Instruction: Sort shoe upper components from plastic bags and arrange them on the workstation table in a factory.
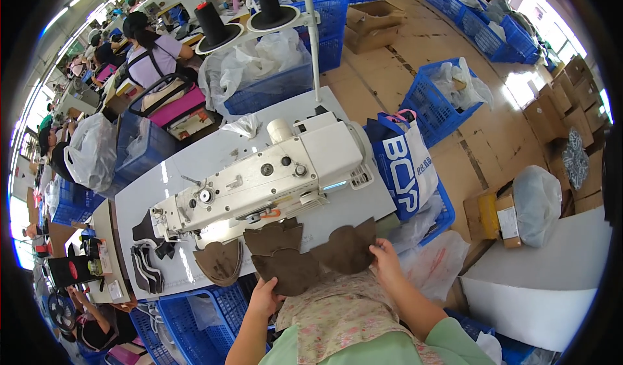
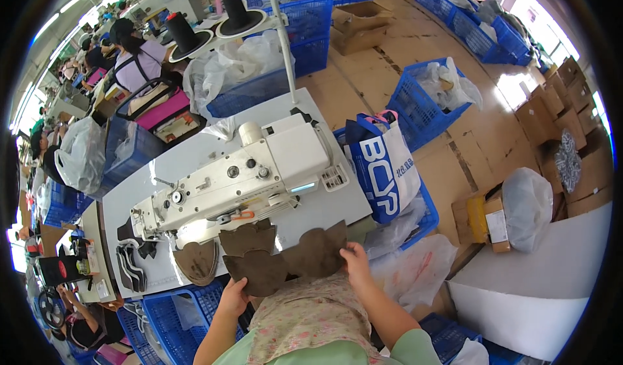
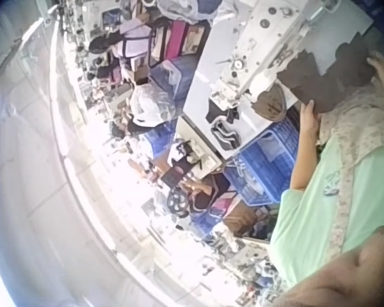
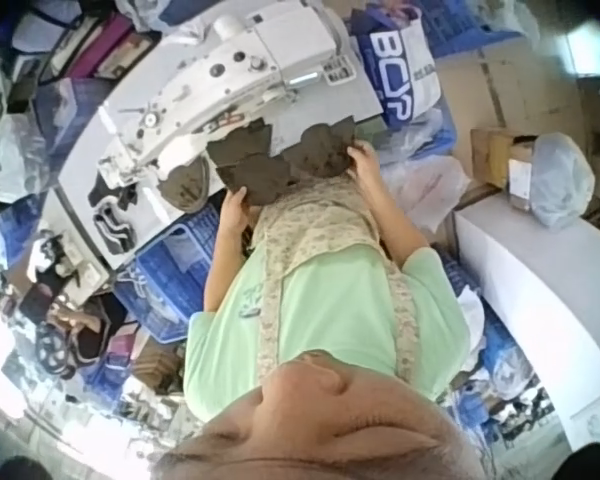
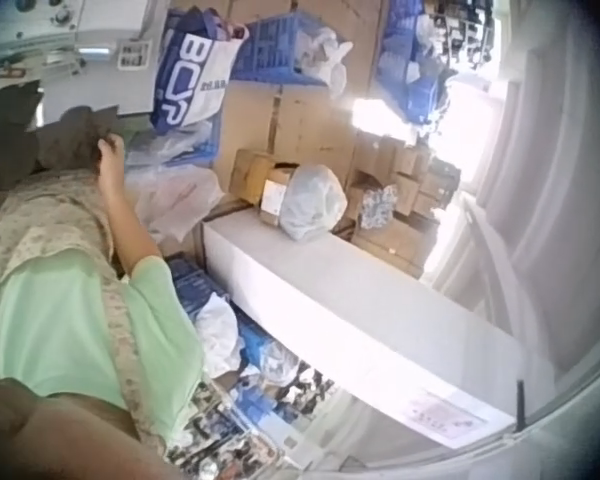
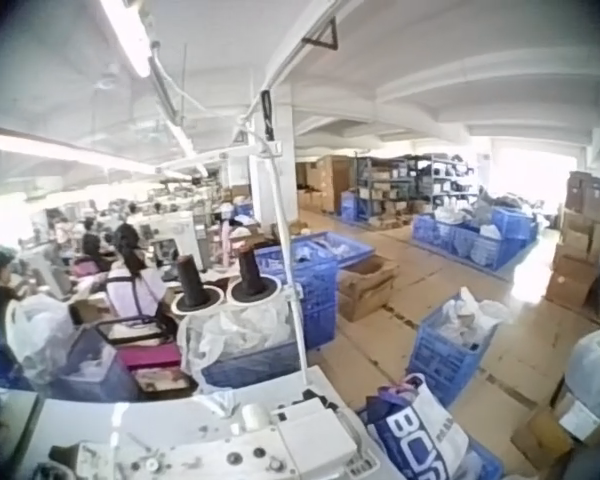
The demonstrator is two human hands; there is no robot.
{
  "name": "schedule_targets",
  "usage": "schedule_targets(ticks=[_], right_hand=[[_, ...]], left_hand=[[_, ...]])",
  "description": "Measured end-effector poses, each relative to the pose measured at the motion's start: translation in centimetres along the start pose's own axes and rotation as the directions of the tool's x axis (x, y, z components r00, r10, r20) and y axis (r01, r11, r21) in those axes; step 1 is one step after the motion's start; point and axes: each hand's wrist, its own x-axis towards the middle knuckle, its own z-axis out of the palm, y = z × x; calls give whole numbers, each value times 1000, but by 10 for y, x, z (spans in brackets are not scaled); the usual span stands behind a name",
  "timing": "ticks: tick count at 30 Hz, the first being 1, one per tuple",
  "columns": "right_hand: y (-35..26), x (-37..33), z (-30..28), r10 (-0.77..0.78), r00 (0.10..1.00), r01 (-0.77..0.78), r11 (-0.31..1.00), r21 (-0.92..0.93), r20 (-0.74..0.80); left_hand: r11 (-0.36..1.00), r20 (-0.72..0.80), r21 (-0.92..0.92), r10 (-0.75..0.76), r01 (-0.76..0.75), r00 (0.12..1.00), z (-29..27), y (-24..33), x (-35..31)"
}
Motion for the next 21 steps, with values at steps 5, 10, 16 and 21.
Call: schedule_targets(ticks=[5,10,16,21], right_hand=[[-7,73,-10,-123,992,121,992,40,40],[0,101,-7,-441,890,387,867,-315,-121],[31,62,-4,-436,892,413,678,-609,119],[46,12,43,2,937,243,715,-656,349]], left_hand=[[998,-61,-41,46,-48,997,-19,7,16],[990,-90,-109,74,-84,993,-20,15,43],[951,-366,289,217,-111,905,-18,16,68],[582,-246,795,566,-170,787,-53,3,87]])
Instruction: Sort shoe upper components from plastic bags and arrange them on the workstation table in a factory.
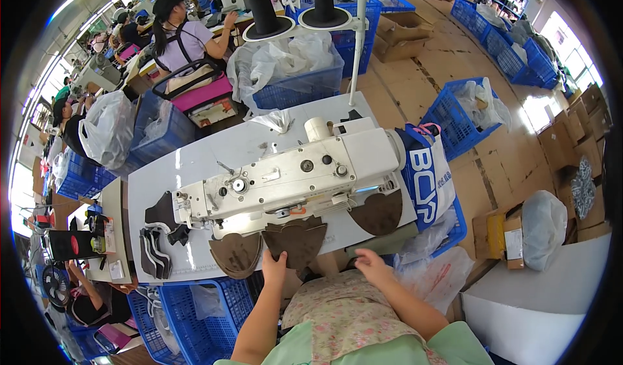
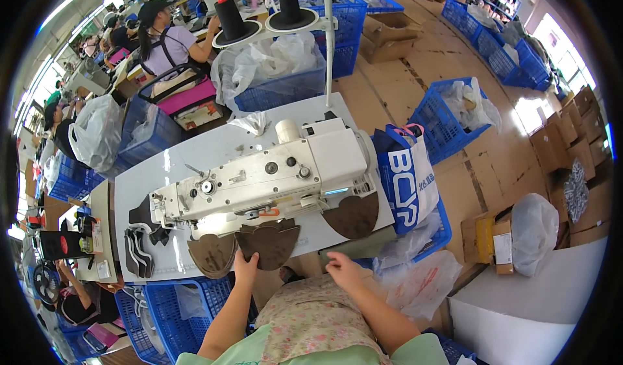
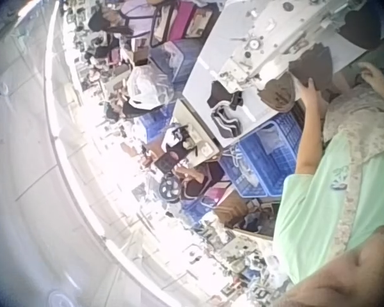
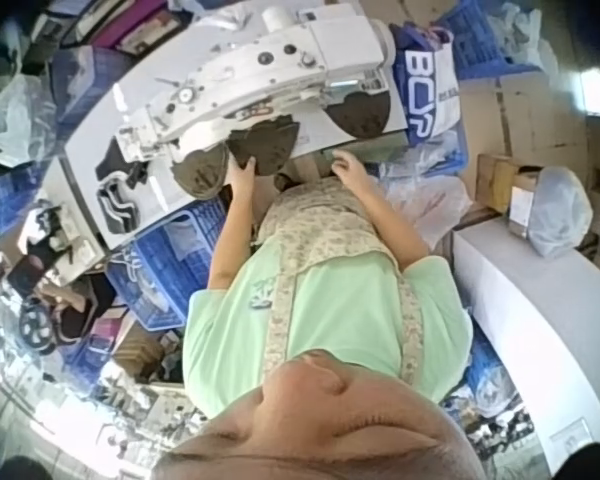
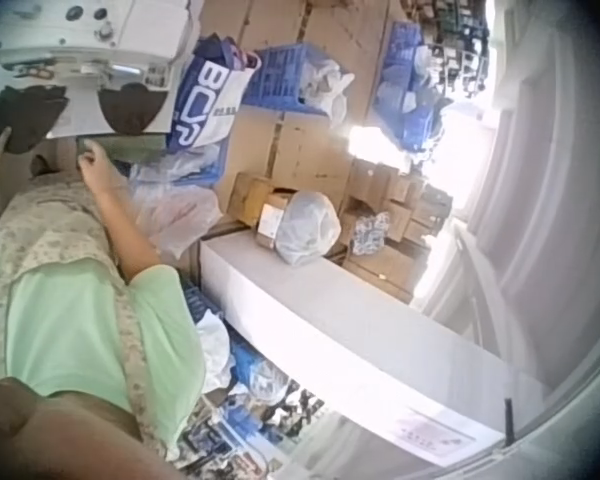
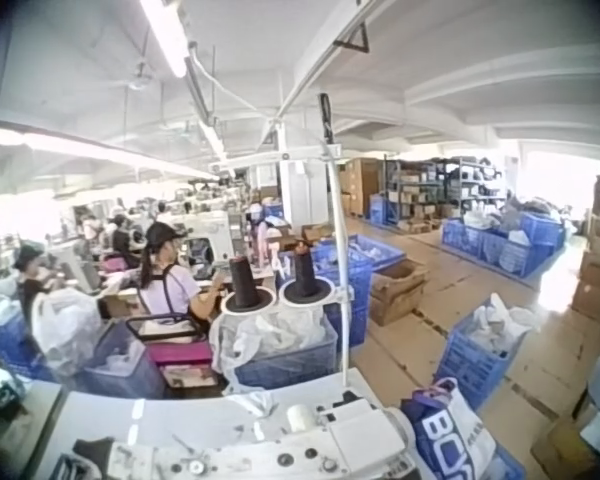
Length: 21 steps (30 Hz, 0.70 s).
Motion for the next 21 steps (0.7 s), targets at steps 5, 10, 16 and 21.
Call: schedule_targets(ticks=[5,10,16,21], right_hand=[[-14,26,49,-71,989,72,997,1,132],[-17,72,81,32,997,-54,930,364,66],[-54,72,87,250,964,-264,870,417,90],[-44,61,103,150,967,-80,948,308,-208]], left_hand=[[925,-136,355,196,-136,971,0,3,7],[928,-93,-334,-207,166,974,20,-3,10],[733,185,-506,-424,455,887,5,24,7],[630,408,-497,-436,596,802,2,18,-4]])
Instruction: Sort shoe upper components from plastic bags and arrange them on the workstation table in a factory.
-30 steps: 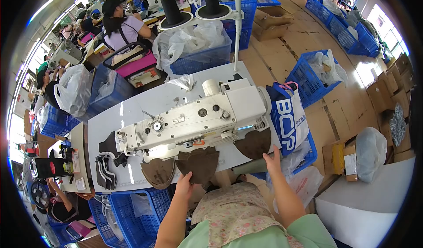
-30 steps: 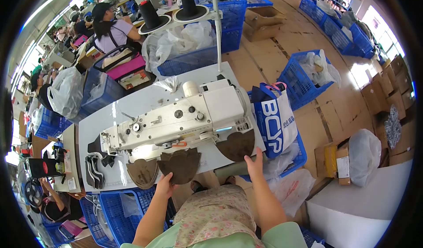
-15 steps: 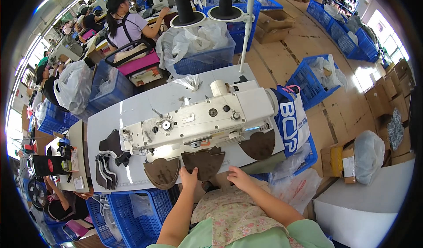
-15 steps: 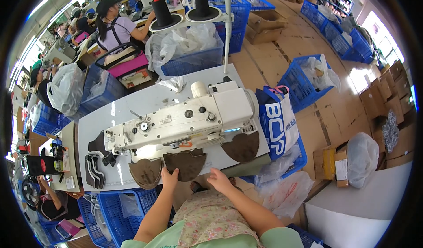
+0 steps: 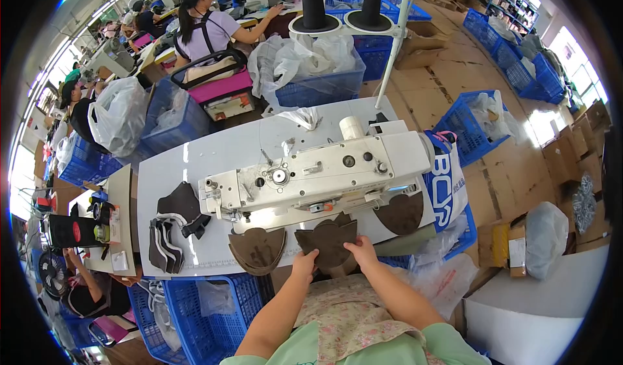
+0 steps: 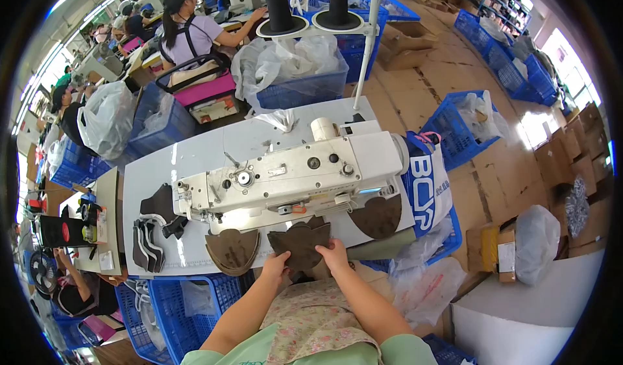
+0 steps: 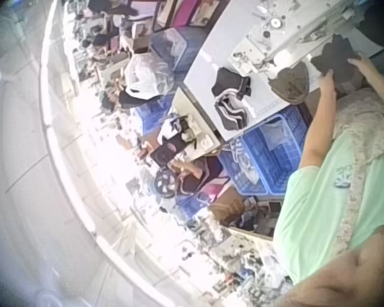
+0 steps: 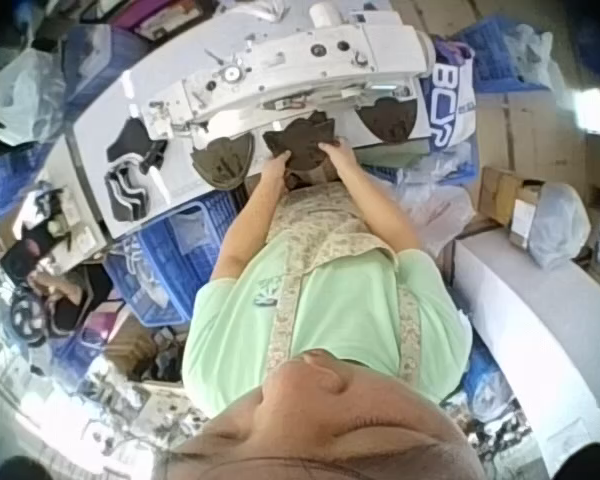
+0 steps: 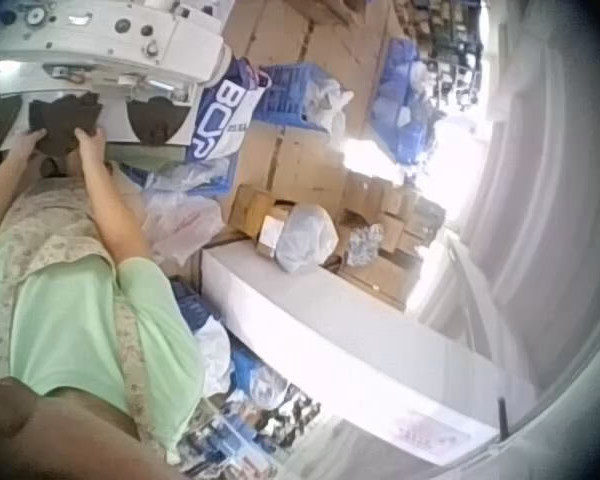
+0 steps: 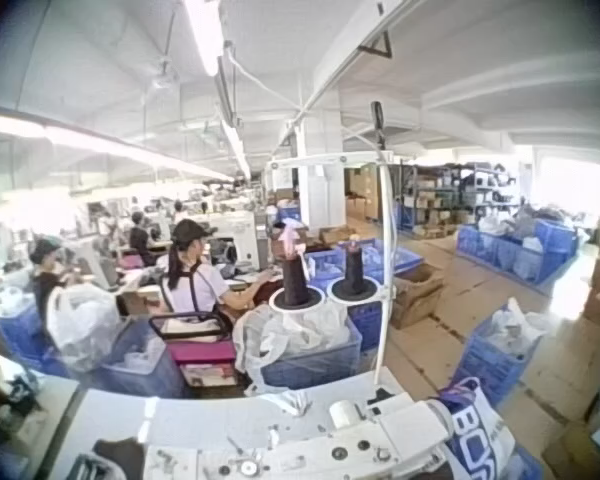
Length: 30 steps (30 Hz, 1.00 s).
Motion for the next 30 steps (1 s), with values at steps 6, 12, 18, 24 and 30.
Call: schedule_targets(ticks=[6,12,18,24,30], right_hand=[[27,-1,5,-83,987,95,992,86,-139],[24,8,-20,-108,985,119,990,78,-138],[18,22,-43,-159,977,162,987,12,-143],[3,22,-36,-179,975,167,981,-96,-134],[27,47,-53,-231,968,203,948,-244,-94]], left_hand=[[986,126,67,-161,154,979,-15,-23,7],[949,229,-55,-291,311,929,-66,-25,-3],[843,-308,-538,-201,4,930,-135,-26,1],[767,-340,-632,-143,-113,929,-157,-18,31],[814,-426,-563,-139,-142,894,-144,-18,24]])
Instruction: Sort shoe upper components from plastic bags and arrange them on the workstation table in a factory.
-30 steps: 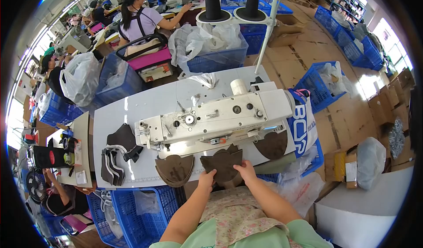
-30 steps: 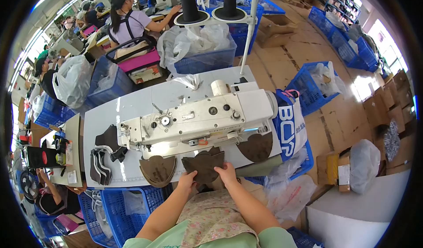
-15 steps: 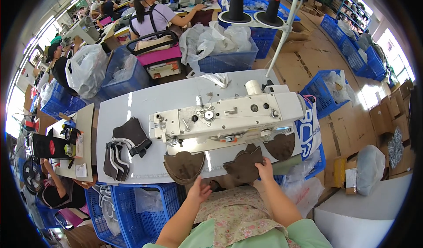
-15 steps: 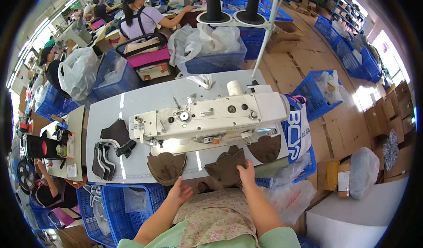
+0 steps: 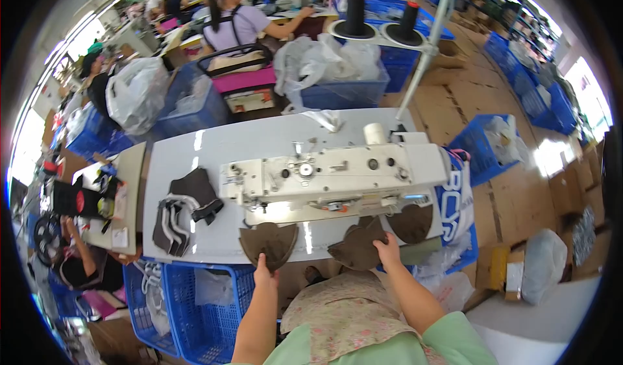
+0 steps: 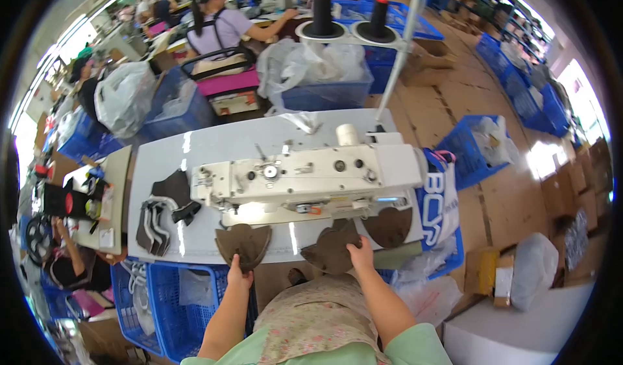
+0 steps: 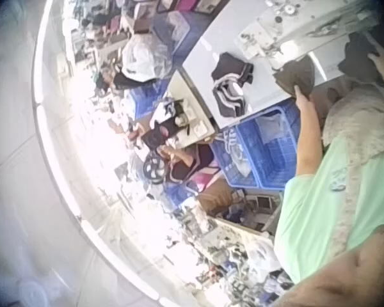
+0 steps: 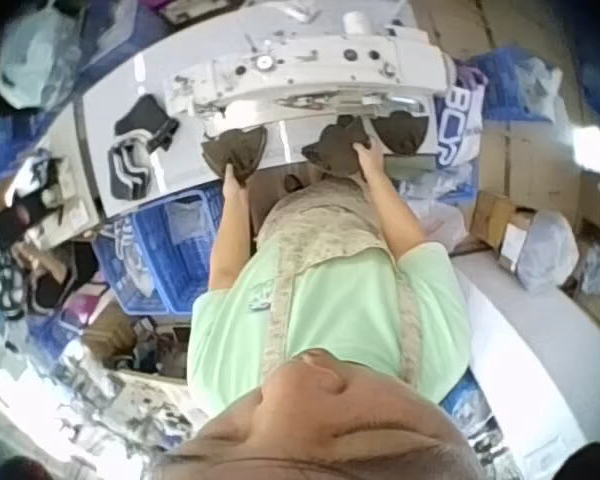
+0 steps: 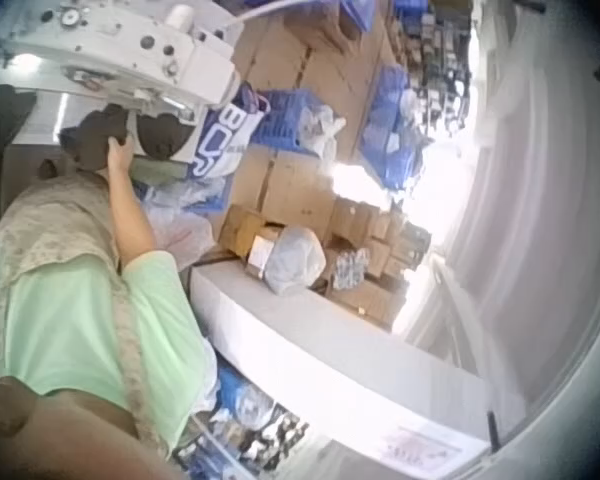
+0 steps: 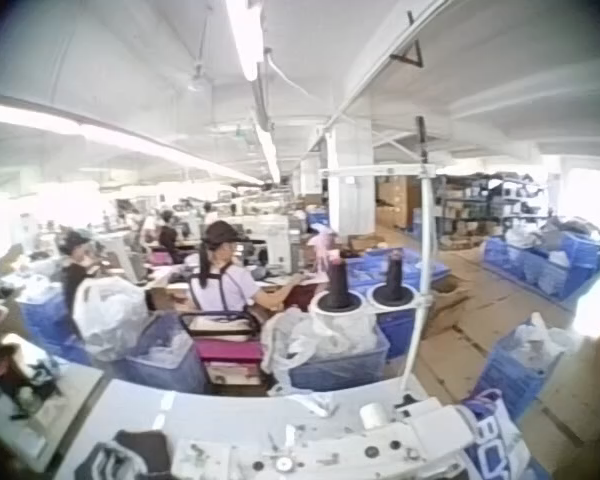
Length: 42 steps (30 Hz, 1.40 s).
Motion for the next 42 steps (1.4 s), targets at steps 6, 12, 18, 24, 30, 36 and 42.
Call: schedule_targets(ticks=[6,12,18,24,30,36,42], right_hand=[[-15,-18,-5,67,985,-92,984,154,159],[-9,-11,-9,58,981,-93,978,189,184],[-13,-3,-6,-203,976,214,957,-196,77],[-26,-15,1,-348,937,306,775,-554,32],[-131,-92,55,-330,906,414,823,-388,266],[-255,-145,280,-600,419,848,527,-57,682],[-286,-123,502,-564,482,874,253,-415,671]], left_hand=[[970,46,-191,159,-147,986,-12,-14,-6],[920,78,-343,229,-190,970,-17,-21,-27],[962,28,-102,256,-252,966,-20,4,-38],[785,96,565,244,-255,965,-40,18,-10],[353,307,737,584,-576,751,-97,112,-29],[-187,337,866,904,-465,264,-172,272,23],[-243,480,811,797,-532,368,-173,336,62]])
